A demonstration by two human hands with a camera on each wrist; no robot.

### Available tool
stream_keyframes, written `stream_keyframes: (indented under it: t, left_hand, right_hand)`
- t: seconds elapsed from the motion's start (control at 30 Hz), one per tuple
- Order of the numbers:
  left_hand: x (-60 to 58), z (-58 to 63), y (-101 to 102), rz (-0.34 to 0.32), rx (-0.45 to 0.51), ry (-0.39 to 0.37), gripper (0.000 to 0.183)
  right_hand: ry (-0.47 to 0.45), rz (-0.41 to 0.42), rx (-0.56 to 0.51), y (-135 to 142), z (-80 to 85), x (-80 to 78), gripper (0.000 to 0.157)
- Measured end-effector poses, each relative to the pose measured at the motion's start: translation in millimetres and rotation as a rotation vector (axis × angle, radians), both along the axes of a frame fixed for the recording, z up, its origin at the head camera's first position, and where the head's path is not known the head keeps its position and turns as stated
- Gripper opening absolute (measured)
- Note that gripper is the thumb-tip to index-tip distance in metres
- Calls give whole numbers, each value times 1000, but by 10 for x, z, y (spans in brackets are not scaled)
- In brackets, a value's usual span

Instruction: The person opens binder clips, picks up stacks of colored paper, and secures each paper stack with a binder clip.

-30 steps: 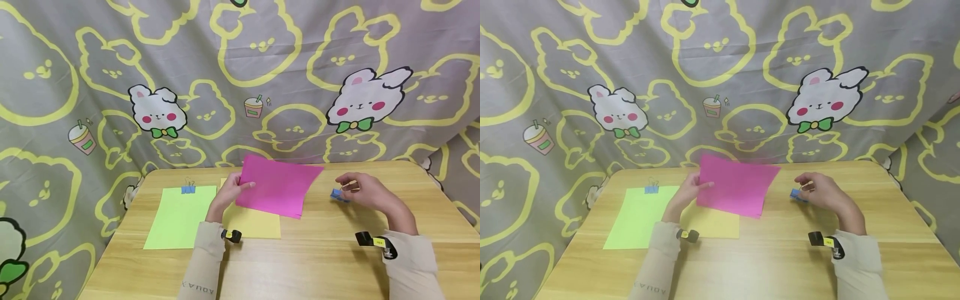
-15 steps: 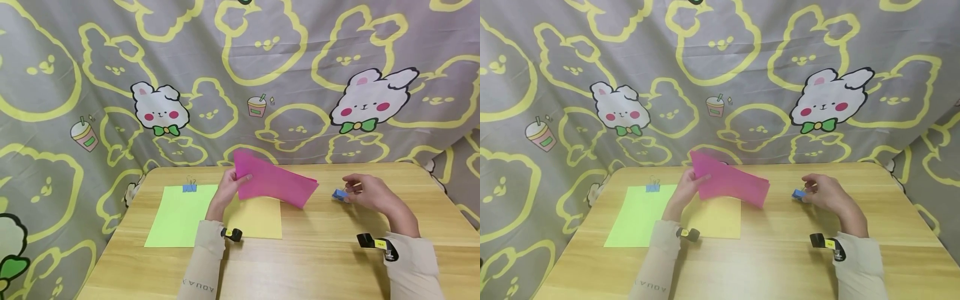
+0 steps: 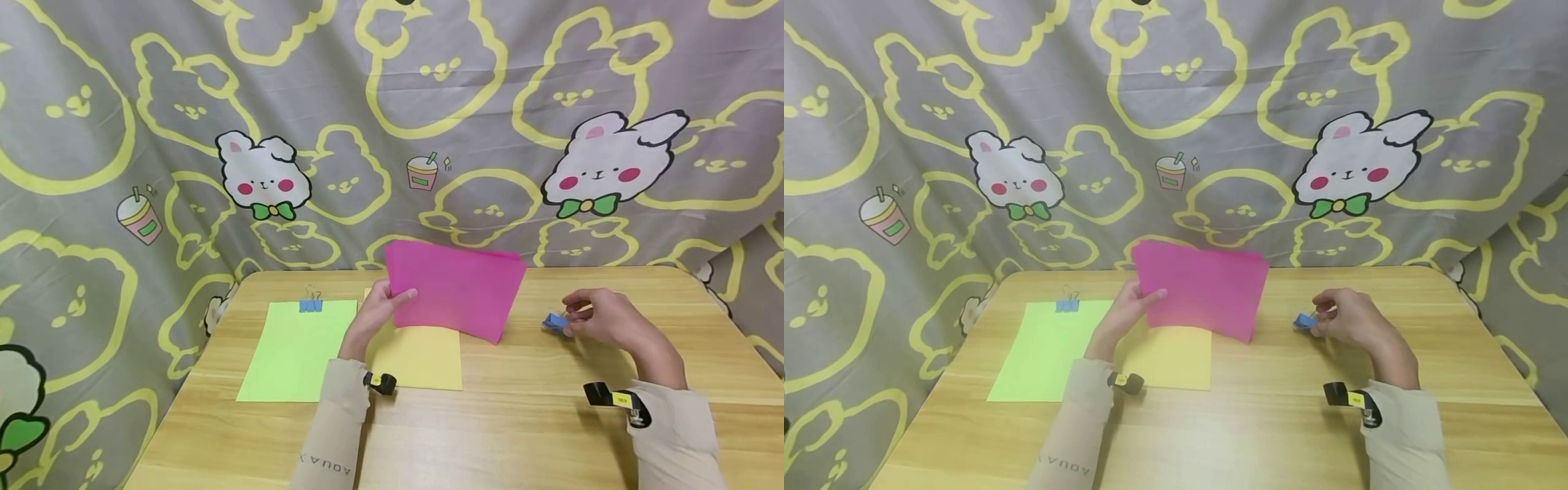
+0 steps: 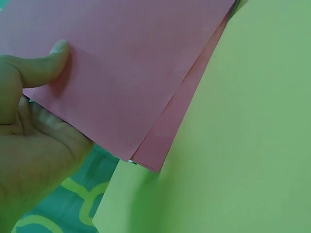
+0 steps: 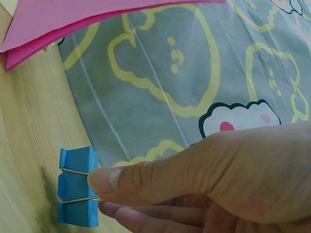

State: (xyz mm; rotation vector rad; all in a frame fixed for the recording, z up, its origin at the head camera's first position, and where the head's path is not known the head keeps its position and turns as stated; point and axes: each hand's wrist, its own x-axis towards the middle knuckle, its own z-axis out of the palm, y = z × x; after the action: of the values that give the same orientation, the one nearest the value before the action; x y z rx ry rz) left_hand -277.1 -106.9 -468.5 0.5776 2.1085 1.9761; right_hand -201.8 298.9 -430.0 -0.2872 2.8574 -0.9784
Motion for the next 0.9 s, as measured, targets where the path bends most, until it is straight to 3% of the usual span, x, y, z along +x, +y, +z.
stream_keyframes:
  t: [0.27,0.57,0.9]
  left_hand:
    - [17,11,88,81,-35,27,19]
    - [36,23,122,121,-118,13,19]
    - [83,106,153,48,-231,-60,21]
  right_hand:
    - [-33,-14,-14,8,-5,-3,51]
    - [-27,-17,-24,-19,20,-14,55]
    - [8,-16,-18,-23,13,-11,56]
